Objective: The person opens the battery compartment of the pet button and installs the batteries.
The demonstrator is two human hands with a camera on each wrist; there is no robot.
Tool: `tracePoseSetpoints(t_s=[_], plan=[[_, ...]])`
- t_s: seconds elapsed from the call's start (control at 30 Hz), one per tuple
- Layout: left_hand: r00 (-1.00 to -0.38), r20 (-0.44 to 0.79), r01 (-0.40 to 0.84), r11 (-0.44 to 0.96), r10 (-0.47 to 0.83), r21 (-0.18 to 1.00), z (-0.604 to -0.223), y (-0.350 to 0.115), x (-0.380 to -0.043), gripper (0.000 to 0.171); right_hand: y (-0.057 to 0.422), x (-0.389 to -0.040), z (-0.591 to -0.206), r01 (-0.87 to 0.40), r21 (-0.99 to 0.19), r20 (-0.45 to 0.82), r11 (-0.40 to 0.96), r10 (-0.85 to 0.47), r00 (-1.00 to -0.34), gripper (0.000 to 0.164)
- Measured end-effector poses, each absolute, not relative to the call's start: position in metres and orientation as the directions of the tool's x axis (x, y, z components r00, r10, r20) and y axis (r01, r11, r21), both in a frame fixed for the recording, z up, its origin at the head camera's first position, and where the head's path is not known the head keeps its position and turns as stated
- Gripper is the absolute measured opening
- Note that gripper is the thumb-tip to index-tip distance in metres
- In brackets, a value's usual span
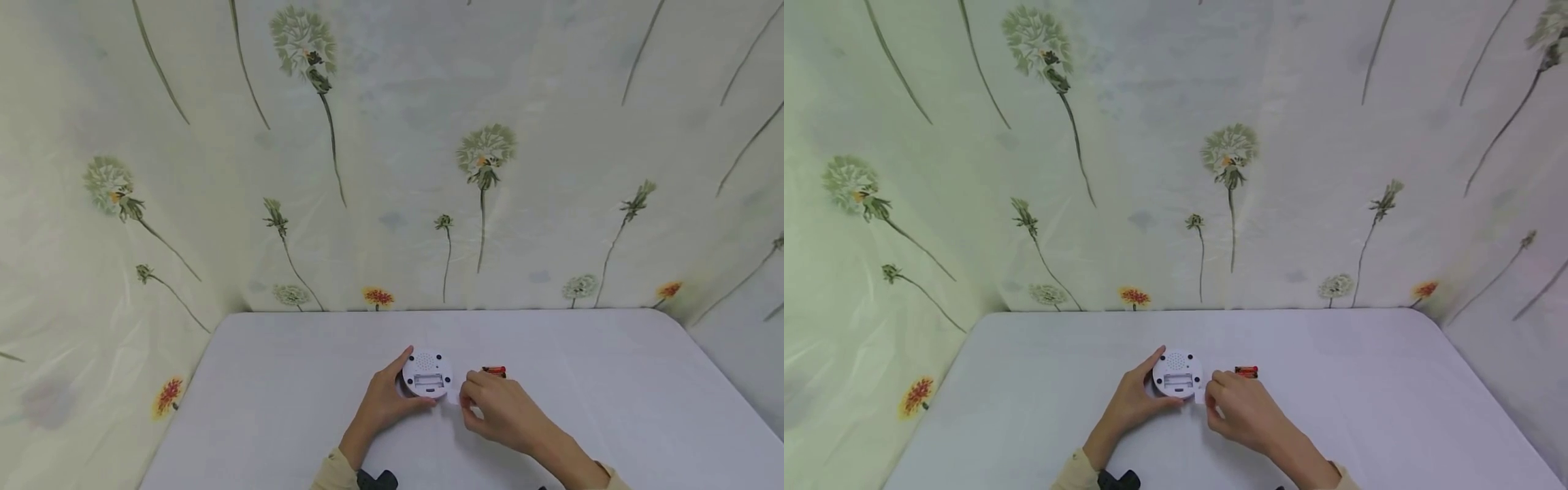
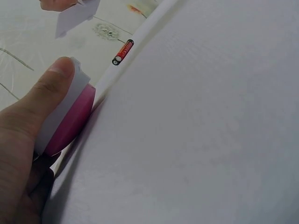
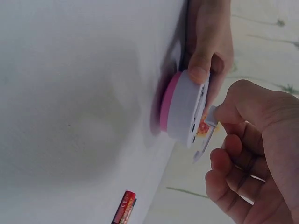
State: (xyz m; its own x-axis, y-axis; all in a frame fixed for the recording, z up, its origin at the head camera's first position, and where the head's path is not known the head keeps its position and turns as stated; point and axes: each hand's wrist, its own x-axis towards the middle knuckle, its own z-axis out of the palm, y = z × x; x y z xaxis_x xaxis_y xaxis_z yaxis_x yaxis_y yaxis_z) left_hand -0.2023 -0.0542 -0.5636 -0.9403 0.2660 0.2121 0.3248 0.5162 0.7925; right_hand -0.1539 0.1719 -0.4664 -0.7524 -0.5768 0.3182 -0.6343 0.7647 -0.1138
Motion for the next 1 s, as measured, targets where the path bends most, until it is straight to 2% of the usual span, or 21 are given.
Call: tracePoseSetpoints(t_s=[0.43, 1.0], plan=[[-0.948, 0.193, 0.303, 0.521, 0.255, 0.798, -0.564, -0.053, -0.202, 0.106, 0.177, -0.142, -0.479, -0.638, -0.139, 0.291, 0.758, -0.584, -0.757, 0.019], [-0.948, 0.18, 0.297, 0.533, 0.261, 0.792, -0.562, -0.053, -0.201, 0.106, 0.175, -0.134, -0.498, -0.646, -0.151, 0.142, 0.748, -0.631, -0.763, 0.015]])
